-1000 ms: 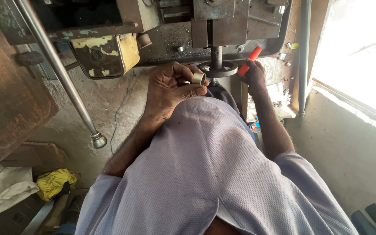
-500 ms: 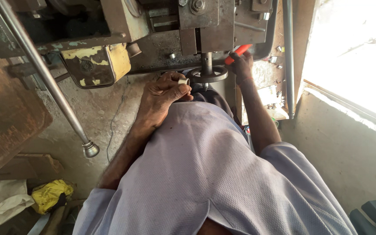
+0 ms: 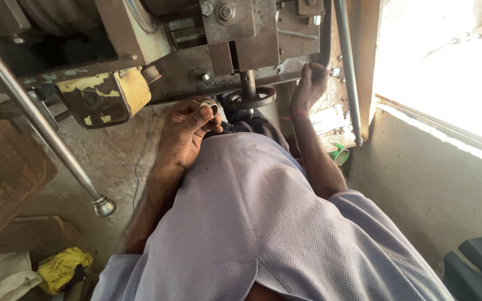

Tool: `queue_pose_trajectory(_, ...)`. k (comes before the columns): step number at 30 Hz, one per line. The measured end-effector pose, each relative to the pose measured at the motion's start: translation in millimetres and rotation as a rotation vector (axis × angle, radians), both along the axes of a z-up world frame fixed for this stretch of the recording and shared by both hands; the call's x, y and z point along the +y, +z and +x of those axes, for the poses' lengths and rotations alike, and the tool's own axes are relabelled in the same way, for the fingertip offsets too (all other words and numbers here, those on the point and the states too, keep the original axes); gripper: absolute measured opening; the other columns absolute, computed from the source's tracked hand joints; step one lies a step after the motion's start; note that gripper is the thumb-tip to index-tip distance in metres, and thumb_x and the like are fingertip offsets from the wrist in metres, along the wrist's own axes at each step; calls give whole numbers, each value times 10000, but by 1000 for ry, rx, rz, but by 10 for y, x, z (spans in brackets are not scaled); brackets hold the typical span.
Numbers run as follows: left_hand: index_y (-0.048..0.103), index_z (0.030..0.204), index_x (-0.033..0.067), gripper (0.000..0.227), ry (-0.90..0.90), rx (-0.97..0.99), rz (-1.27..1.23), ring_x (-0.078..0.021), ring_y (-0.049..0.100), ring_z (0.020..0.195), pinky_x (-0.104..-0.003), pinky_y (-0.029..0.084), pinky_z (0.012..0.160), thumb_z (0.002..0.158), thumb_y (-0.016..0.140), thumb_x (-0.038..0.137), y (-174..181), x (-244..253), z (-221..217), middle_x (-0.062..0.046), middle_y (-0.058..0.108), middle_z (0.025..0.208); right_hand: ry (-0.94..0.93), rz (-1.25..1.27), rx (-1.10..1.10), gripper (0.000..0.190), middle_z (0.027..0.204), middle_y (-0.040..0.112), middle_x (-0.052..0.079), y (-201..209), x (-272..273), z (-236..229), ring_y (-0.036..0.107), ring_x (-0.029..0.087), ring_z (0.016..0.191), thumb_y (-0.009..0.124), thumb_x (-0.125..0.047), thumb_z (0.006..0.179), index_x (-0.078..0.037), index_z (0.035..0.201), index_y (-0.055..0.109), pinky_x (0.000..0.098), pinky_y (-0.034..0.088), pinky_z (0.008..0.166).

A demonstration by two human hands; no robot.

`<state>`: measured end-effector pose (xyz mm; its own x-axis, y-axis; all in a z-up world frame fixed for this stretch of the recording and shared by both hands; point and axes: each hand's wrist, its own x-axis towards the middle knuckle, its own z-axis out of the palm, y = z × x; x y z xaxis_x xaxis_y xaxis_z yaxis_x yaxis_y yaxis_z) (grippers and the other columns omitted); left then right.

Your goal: The person operates a manual metal press machine in a workshop. They insert small cylindrical metal pieces into the press, activate the machine using a lever, and remove the processed pieces, repeating the cycle multiple times.

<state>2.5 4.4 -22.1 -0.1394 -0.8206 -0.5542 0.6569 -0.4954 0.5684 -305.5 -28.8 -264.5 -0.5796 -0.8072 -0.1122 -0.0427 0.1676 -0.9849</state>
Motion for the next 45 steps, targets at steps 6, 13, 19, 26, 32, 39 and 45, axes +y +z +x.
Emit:
queue_pose_trajectory(6,713,883,64,192,-33,28,13,-183,712,857,-333,616,745,888,856,192,27,-44,-24,-97,740,959,199,-53,681,225,1190,695,116,692,-474,6,643,202,1130,722,-195,1054,-88,1244,664,360,551,943)
queue_pose_trajectory(13,718,899,44,139,-38,-75,-47,-164,715,834,-335,638,737,860,850,57,-17,4,6,-98,733,970,318,352,379,367,987,745,42,1271,-1050,231,747,191,775,665,-304,976,-229,1330,604,377,558,672)
queue_pose_trajectory(19,700,923,37,149,-115,-447,-192,-150,724,848,-304,640,777,858,830,8,-203,138,62,-101,740,962,319,89,682,332,1031,737,97,943,-1033,81,711,185,933,666,-269,1061,-144,1365,621,384,561,773)
queue_pose_trajectory(26,634,893,16,181,-111,-546,-1,-141,701,718,-281,619,698,856,810,16,-863,224,280,-94,734,844,380,-221,642,341,1128,748,84,947,-825,457,739,207,975,736,-175,1011,-105,1324,620,360,641,800)
queue_pose_trajectory(32,617,910,40,266,-93,-629,113,-115,643,647,-250,558,637,866,848,165,-1501,170,280,-73,692,780,687,-252,524,273,1145,736,105,1271,-1602,677,771,212,1004,750,-58,976,-78,1240,683,337,645,843)
queue_pose_trajectory(39,574,1058,-6,316,72,-508,42,-125,681,786,-264,599,702,935,802,175,-2206,104,282,-98,682,935,954,-325,818,227,917,737,140,1090,-2234,678,725,247,781,789,29,867,23,1074,696,373,613,686)
queue_pose_trajectory(45,456,1354,-9,512,180,-429,206,-185,732,980,-312,654,793,944,717,149,-2288,267,524,-135,635,1207,1187,-301,1039,209,889,738,144,969,-2625,785,719,273,763,847,-87,933,18,1032,695,377,593,702)
